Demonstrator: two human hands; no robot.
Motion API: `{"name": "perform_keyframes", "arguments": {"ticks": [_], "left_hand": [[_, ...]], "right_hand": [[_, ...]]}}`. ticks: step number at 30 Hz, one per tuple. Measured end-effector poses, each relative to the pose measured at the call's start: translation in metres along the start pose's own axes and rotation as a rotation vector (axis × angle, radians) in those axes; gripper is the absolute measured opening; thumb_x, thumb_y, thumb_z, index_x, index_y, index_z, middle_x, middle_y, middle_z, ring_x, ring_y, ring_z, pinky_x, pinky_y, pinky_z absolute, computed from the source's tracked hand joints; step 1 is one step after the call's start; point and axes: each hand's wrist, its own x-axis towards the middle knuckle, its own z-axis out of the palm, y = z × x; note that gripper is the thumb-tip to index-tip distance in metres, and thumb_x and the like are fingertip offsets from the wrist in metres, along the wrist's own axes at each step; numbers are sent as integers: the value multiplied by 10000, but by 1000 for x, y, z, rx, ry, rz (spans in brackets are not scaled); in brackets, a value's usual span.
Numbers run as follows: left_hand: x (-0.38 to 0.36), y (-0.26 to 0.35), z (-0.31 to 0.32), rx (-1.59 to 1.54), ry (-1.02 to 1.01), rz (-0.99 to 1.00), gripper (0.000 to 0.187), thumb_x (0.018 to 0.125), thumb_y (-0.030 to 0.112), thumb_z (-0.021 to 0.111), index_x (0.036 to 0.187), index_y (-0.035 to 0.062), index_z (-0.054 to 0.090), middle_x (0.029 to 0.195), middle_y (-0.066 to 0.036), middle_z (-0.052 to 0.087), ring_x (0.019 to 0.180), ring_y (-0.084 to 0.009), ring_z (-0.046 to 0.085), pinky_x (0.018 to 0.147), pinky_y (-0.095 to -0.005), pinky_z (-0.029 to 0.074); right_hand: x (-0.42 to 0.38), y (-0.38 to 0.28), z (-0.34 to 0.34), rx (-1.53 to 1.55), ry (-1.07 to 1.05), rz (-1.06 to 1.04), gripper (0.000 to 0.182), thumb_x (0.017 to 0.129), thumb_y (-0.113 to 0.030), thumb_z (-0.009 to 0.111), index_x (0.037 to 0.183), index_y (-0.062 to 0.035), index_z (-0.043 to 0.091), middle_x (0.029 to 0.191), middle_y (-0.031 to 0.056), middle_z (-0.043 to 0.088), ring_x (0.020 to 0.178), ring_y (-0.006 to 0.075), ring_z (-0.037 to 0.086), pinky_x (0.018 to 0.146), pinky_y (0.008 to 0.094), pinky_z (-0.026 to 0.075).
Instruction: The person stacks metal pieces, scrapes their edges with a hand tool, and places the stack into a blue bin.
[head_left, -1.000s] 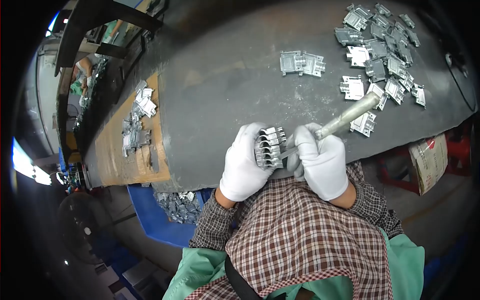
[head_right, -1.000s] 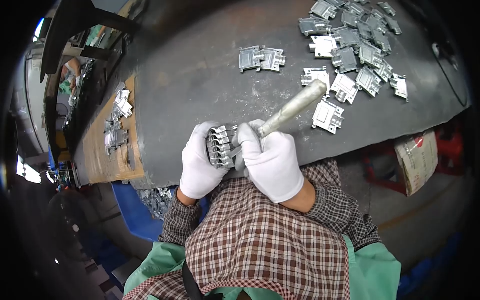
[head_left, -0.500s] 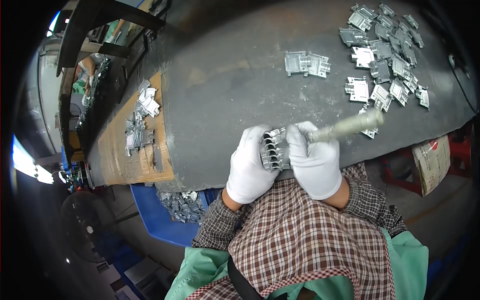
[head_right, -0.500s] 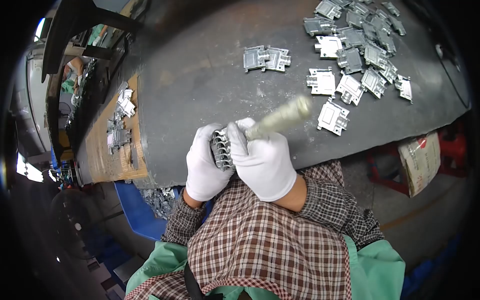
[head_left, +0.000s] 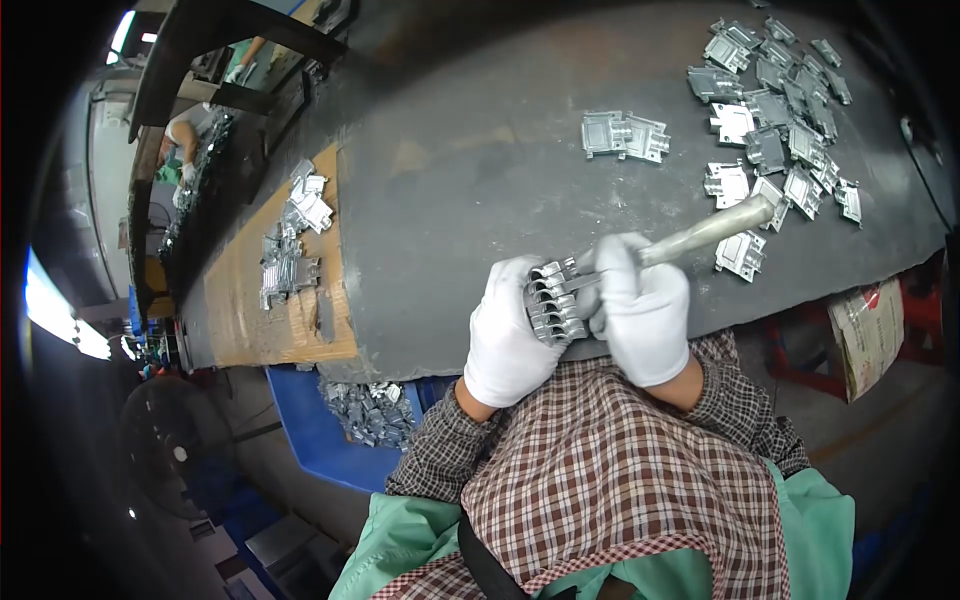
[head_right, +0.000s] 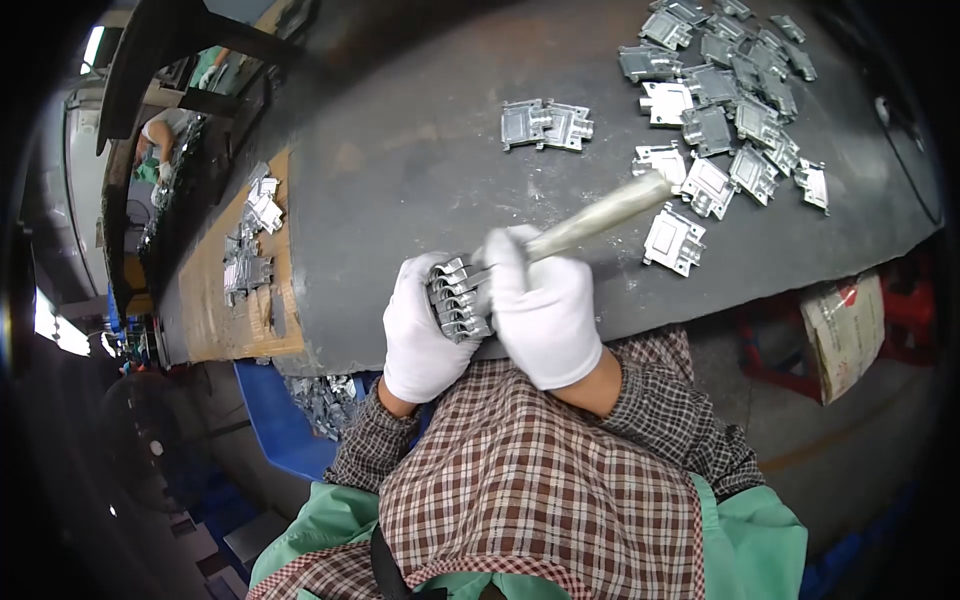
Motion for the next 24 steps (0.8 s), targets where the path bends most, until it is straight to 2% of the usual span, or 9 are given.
{"name": "perform_keyframes", "arguments": {"ticks": [4, 6, 7, 11, 14, 18, 21, 22, 24], "left_hand": [[-2, -3, 1, -13, 26, 11, 541, 690, 84, 832, 1133, 2, 532, 1025, -153, 613, 875, -268, 659, 774, -349, 534], [-2, 0, -1, -25, 11, -15, 536, 694, 82, 827, 1133, 0, 531, 1014, -153, 613, 874, -268, 660, 773, -350, 534], [-2, 1, -1, -32, 3, -27, 533, 697, 81, 824, 1134, 0, 530, 1008, -153, 613, 874, -269, 660, 772, -350, 534], [-3, -2, 0, -51, -13, -64, 560, 684, 87, 830, 1143, 1, 523, 1009, -158, 611, 880, -270, 661, 771, -353, 534], [-3, -2, 0, -26, -6, -44, 579, 674, 93, 837, 1149, 0, 519, 1017, -165, 607, 882, -287, 660, 772, -361, 533], [-3, -3, -1, 8, 18, 5, 578, 677, 100, 833, 1152, 6, 517, 1023, -169, 601, 865, -331, 656, 747, -382, 538], [-3, -4, 0, 1, 29, 16, 555, 694, 112, 821, 1151, 17, 521, 1027, -165, 598, 858, -334, 659, 720, -390, 549], [-3, -2, 1, -10, 23, -1, 549, 691, 103, 820, 1145, 10, 525, 1016, -166, 601, 864, -326, 657, 739, -381, 540], [0, -2, 1, -29, 27, -14, 537, 691, 93, 815, 1137, 4, 530, 1004, -167, 604, 872, -315, 656, 758, -372, 533]], "right_hand": [[-3, 14, 13, -201, 28, -346, 225, 975, -151, 564, 853, 19, 647, 592, 64, 604, 481, 144, 580, 454, 266, 453], [13, -13, -12, 267, -183, 398, 283, 987, -203, 533, 826, 9, 628, 579, 45, 587, 436, 110, 534, 386, 236, 399], [15, -10, -20, 487, -267, 476, 349, 1008, -268, 491, 828, 2, 621, 576, 28, 579, 415, 77, 498, 350, 212, 349], [6, -15, -4, 174, -18, 233, 367, 1024, -303, 498, 872, 4, 633, 591, 21, 594, 442, 73, 511, 388, 214, 386], [8, -9, 1, 56, -57, 45, 339, 1018, -277, 527, 870, 7, 637, 605, 23, 607, 489, 88, 556, 450, 225, 440], [8, 12, 12, -372, -32, -470, 248, 992, -160, 539, 854, 25, 630, 579, 31, 590, 524, 113, 591, 485, 286, 461], [10, -5, 6, -57, -101, -34, 273, 994, -181, 516, 845, 18, 627, 567, 27, 582, 490, 107, 571, 440, 267, 432], [25, -22, -10, 211, -251, 426, 307, 998, -212, 488, 840, 13, 626, 570, 27, 585, 451, 93, 538, 402, 227, 394], [20, -16, -6, 320, -119, 403, 351, 1005, -252, 477, 831, 12, 628, 584, 28, 597, 427, 76, 510, 386, 182, 365]]}}
